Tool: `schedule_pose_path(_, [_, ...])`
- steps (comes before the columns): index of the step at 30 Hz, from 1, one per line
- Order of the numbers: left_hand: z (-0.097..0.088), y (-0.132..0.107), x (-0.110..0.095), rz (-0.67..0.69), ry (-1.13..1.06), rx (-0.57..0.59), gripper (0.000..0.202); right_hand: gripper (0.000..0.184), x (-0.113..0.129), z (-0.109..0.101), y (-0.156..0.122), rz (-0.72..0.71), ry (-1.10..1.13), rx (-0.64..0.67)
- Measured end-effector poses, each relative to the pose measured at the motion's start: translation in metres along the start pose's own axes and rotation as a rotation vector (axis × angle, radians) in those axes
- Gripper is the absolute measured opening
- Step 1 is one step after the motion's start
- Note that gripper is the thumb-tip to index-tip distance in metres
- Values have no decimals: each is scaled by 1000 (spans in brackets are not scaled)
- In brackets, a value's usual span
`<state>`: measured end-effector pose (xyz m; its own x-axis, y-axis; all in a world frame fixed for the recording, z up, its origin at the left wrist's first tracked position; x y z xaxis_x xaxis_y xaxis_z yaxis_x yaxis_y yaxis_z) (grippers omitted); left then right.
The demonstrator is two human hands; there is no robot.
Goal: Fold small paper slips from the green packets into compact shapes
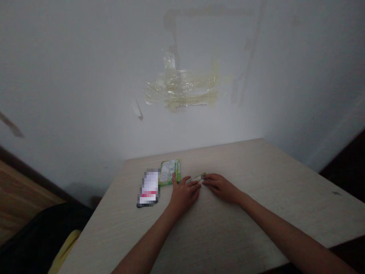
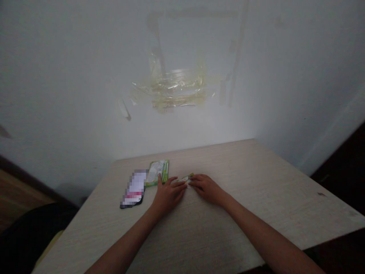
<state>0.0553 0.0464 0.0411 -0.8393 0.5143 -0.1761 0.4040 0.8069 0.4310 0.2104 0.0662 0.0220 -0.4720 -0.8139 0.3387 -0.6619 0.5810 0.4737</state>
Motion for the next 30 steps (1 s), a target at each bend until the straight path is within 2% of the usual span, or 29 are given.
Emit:
schedule_pose_path(14, [2, 1, 3, -26, -45, 46, 25, 29, 0, -1, -1, 20, 64, 7])
schedule_pose_path(21, [-2, 1, -2, -3, 5, 18, 26, 31, 0, -1, -2, 34, 63, 34])
schedule_pose_path(30, [-2, 1, -4, -29, 24, 39, 27, 31, 1, -2, -2, 36, 64, 35])
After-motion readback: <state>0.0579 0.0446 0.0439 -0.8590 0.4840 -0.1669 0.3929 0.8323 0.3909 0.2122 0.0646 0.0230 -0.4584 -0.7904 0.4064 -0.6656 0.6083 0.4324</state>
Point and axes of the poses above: each hand's wrist, its own y-axis towards the middle knuckle, its own z-axis out of the palm, x = y × z, the point moved 7 cm from there along y, towards the middle knuckle, and after that the axes turned 7 degrees about -z, right-handed, at the moved point
